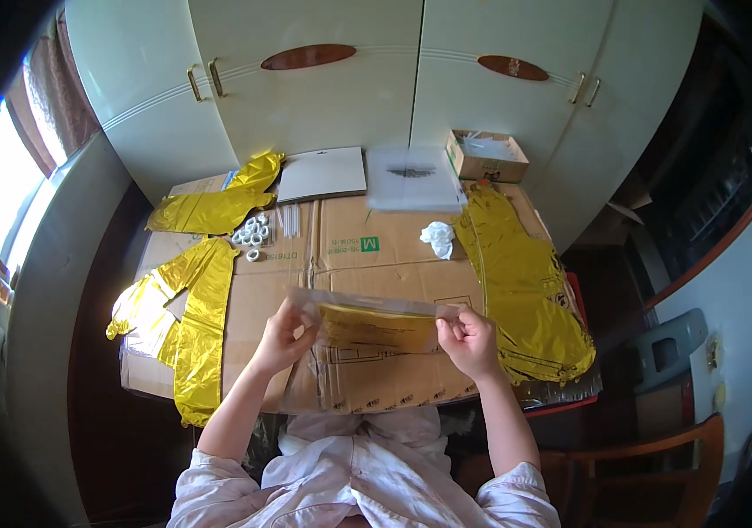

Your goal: Packaging gold-colored foil decorations into card-backed sleeves at a workstation.

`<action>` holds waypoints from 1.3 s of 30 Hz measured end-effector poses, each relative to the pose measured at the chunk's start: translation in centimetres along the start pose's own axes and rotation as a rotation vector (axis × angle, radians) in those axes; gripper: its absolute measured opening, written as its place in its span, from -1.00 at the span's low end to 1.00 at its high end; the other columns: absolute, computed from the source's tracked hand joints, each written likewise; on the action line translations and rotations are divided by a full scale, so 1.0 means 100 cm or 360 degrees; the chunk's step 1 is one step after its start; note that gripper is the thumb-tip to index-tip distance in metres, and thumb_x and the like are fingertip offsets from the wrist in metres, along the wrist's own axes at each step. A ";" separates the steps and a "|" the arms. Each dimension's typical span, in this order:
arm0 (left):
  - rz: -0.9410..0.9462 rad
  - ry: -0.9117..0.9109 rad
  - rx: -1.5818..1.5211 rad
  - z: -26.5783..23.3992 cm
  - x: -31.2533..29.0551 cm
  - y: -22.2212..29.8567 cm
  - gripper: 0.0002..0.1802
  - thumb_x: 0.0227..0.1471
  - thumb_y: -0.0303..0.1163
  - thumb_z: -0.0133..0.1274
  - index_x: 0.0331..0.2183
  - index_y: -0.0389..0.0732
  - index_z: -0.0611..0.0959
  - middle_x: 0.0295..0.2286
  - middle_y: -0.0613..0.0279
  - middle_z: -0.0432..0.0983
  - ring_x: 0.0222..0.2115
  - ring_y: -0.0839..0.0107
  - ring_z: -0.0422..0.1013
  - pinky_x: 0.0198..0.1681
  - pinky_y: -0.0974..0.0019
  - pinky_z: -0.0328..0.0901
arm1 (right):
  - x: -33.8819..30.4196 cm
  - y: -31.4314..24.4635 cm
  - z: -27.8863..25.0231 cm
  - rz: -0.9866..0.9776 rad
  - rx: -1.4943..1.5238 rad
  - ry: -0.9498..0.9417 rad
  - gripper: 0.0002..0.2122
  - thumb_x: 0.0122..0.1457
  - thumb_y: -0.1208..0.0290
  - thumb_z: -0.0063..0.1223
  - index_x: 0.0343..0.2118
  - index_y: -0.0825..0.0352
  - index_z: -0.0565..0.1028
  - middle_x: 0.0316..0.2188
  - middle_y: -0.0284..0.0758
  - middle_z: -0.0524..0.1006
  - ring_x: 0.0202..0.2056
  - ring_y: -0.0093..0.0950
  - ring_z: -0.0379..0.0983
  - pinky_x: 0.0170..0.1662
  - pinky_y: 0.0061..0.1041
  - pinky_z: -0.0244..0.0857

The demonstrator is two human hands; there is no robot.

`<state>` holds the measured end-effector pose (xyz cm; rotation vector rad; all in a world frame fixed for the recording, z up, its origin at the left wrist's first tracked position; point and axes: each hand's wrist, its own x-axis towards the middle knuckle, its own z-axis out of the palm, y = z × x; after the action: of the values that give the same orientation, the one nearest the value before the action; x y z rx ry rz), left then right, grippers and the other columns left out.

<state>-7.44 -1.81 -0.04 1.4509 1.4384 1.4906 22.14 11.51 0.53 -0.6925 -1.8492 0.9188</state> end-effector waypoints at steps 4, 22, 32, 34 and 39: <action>-0.0082 0.0044 0.0386 0.001 -0.008 -0.015 -0.68 -0.06 -0.53 0.19 -0.30 -0.28 0.38 -0.53 0.21 0.43 -0.55 0.44 0.40 -0.44 0.36 0.35 | -0.004 0.006 0.008 0.0257 0.0276 -0.0119 -0.93 0.17 0.51 0.14 -0.35 0.38 0.53 -0.66 -0.58 0.35 -0.61 -0.81 0.14 -0.53 -0.71 0.08; -0.0444 -0.0064 -0.0174 0.014 -0.023 -0.024 -0.77 0.09 -0.52 0.12 -0.43 -0.26 0.35 -0.60 0.47 0.24 -0.57 0.75 0.17 -0.58 0.50 0.12 | -0.012 0.007 -0.004 0.0606 0.0673 -0.0217 -0.83 0.28 0.41 0.04 -0.15 0.37 0.50 -0.37 -0.58 0.47 -0.38 -0.82 0.25 -0.30 -0.76 0.13; -0.0233 -0.0710 0.0771 0.047 -0.072 0.030 -0.50 -0.11 -0.54 0.13 -0.09 -0.30 0.35 -0.46 0.04 0.57 -0.52 0.13 0.53 -0.52 0.18 0.41 | -0.095 -0.069 -0.087 0.0711 0.0008 -0.0883 -0.88 0.17 0.42 0.12 -0.36 0.38 0.52 -0.56 -0.43 0.52 -0.52 -0.68 0.42 -0.46 -0.61 0.25; 0.0020 -0.0826 0.0974 0.065 -0.090 0.026 -0.42 -0.15 -0.55 0.11 -0.05 -0.34 0.27 -0.47 -0.04 0.54 -0.50 -0.04 0.52 -0.52 0.06 0.41 | -0.127 -0.078 -0.105 0.0694 -0.0143 -0.1019 -0.84 0.15 0.40 0.16 -0.43 0.39 0.52 -0.65 -0.28 0.51 -0.64 -0.55 0.46 -0.54 -0.53 0.28; 0.0196 -0.1140 0.0618 0.112 -0.097 0.029 -0.08 -0.14 -0.46 0.18 0.22 -0.38 0.12 -0.27 -0.11 0.48 -0.27 0.01 0.48 -0.21 0.11 0.41 | -0.219 -0.096 -0.165 0.1464 -0.0585 -0.0715 -0.81 0.18 0.36 0.12 -0.24 0.37 0.58 -0.49 -0.21 0.60 -0.48 -0.55 0.53 -0.36 -0.49 0.38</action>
<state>6.03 -8.39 -2.23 2.0581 1.2183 0.6287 45.41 -5.74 2.60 -1.7700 -2.1211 1.3975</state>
